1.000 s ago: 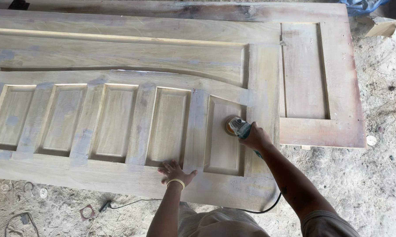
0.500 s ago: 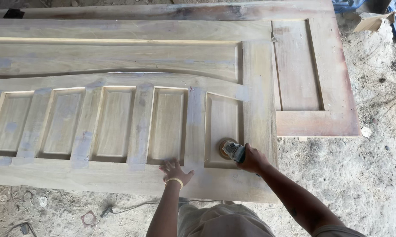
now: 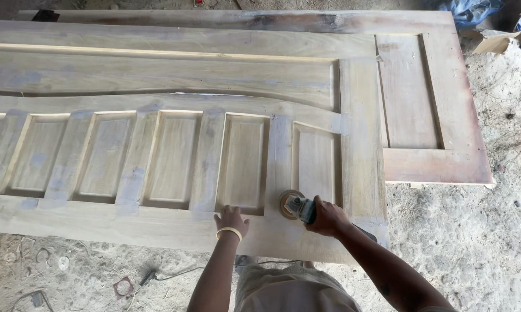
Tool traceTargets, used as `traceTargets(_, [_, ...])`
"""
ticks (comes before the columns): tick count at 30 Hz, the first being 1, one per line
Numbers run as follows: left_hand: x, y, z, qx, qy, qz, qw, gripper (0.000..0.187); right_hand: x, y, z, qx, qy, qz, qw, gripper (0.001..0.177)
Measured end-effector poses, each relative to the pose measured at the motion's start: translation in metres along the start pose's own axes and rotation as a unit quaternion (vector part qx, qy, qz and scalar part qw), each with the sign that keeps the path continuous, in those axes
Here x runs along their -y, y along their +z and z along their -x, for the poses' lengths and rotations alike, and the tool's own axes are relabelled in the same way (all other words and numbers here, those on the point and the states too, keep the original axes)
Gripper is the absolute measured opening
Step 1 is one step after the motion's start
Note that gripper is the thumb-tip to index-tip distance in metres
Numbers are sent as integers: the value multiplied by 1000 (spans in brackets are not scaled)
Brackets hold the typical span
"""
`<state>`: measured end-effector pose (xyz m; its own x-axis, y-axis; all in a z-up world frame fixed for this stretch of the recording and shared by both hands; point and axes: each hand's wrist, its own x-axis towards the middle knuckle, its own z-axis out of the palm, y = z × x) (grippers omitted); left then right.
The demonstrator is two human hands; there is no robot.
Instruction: The person uses an electric sander to smooth the surface of a large wooden door with recessed panels. They move the sander systematically across the flat surfaces and along the curved top edge, holding the door with the other hand for stability.
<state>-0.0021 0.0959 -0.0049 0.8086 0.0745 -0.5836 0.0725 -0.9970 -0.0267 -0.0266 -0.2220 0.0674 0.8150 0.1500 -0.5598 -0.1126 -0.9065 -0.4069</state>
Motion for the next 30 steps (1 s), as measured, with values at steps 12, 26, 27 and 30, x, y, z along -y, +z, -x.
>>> traceTargets(12, [61,37,25,-18,14,59,998,95,-3,-34,-11,8,105,-75,992,84])
traceTargets(26, [34,5,-7,34,-10,-57,998,98,-115,48,95,-189,241,-210,929,86])
traceTargets(27, [35,9,-7,28,-7,-61,998,98,-106,56,96,-185,235,-200,933,87])
traceTargets(30, [47,28,3,11,-6,-57,998,102,-63,71,88,-126,236,-191,945,84])
